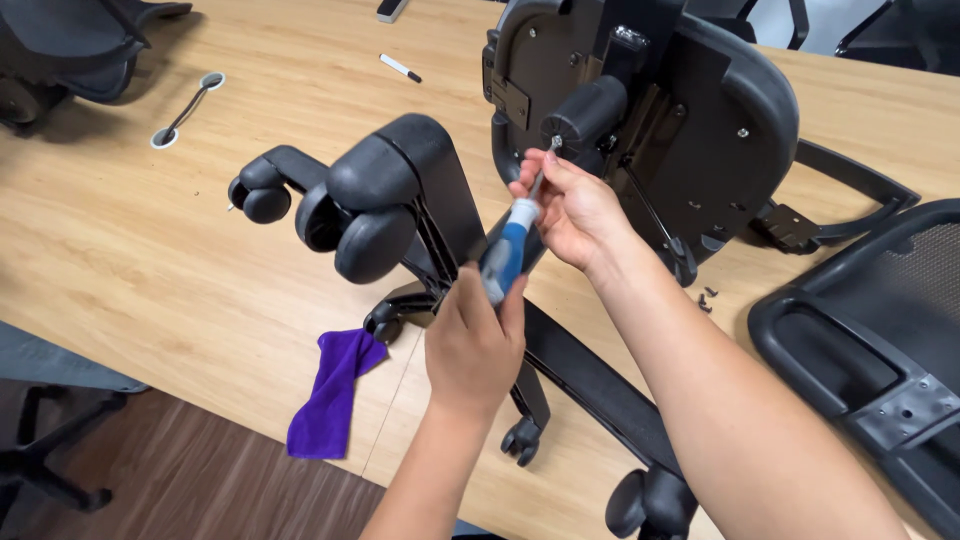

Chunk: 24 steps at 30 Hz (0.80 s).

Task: The person assembles an office chair on a table, using a screwdriver to drive screws that fasten the seat to the tilt mechanism, picking up loose screws from the table, and holding the black cylinder of the mechanism while continuing to tighten screws.

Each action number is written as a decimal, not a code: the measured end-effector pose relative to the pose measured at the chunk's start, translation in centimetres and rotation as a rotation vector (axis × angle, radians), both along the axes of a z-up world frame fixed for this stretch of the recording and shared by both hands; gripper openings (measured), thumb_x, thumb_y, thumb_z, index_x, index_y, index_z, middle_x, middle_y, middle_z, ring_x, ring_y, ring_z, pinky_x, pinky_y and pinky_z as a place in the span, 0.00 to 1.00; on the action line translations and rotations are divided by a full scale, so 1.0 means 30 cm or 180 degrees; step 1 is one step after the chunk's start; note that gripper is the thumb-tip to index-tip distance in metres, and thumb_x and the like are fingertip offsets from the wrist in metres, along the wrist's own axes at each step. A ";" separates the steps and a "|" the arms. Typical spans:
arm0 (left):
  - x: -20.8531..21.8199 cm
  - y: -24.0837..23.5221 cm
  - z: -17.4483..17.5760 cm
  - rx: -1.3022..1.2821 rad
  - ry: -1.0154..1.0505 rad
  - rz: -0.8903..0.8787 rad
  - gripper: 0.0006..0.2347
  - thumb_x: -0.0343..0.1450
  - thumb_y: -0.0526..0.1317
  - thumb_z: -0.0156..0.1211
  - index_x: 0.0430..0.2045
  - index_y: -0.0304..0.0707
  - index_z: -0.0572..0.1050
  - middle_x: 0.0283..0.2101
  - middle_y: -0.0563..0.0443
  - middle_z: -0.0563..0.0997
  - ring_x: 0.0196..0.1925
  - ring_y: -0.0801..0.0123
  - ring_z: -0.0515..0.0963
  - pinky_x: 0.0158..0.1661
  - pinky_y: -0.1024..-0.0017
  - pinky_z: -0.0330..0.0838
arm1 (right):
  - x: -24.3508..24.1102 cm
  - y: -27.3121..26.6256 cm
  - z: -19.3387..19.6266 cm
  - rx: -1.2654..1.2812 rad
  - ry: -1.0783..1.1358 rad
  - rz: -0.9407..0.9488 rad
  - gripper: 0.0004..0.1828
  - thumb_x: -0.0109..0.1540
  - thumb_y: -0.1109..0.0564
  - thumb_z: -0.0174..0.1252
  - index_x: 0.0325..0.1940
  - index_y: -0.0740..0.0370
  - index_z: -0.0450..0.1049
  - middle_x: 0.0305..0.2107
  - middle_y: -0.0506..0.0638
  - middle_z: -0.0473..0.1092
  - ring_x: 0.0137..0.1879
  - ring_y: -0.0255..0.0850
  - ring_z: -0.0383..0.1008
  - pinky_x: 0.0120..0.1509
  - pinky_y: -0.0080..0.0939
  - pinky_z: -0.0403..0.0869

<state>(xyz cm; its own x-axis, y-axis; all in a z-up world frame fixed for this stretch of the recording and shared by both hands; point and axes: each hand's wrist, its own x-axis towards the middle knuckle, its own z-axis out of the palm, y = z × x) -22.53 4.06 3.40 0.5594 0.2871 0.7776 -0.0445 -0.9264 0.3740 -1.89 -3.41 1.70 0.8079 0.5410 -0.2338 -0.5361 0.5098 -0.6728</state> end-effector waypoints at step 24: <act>-0.007 0.234 0.159 -0.2970 -0.0210 -0.0797 0.11 0.78 0.46 0.51 0.36 0.37 0.70 0.28 0.57 0.73 0.29 0.78 0.72 0.26 0.75 0.67 | -0.012 0.034 0.001 0.0590 0.0782 -0.0190 0.09 0.72 0.57 0.44 0.50 0.64 0.68 0.28 0.50 0.65 0.25 0.32 0.62 0.25 0.32 0.66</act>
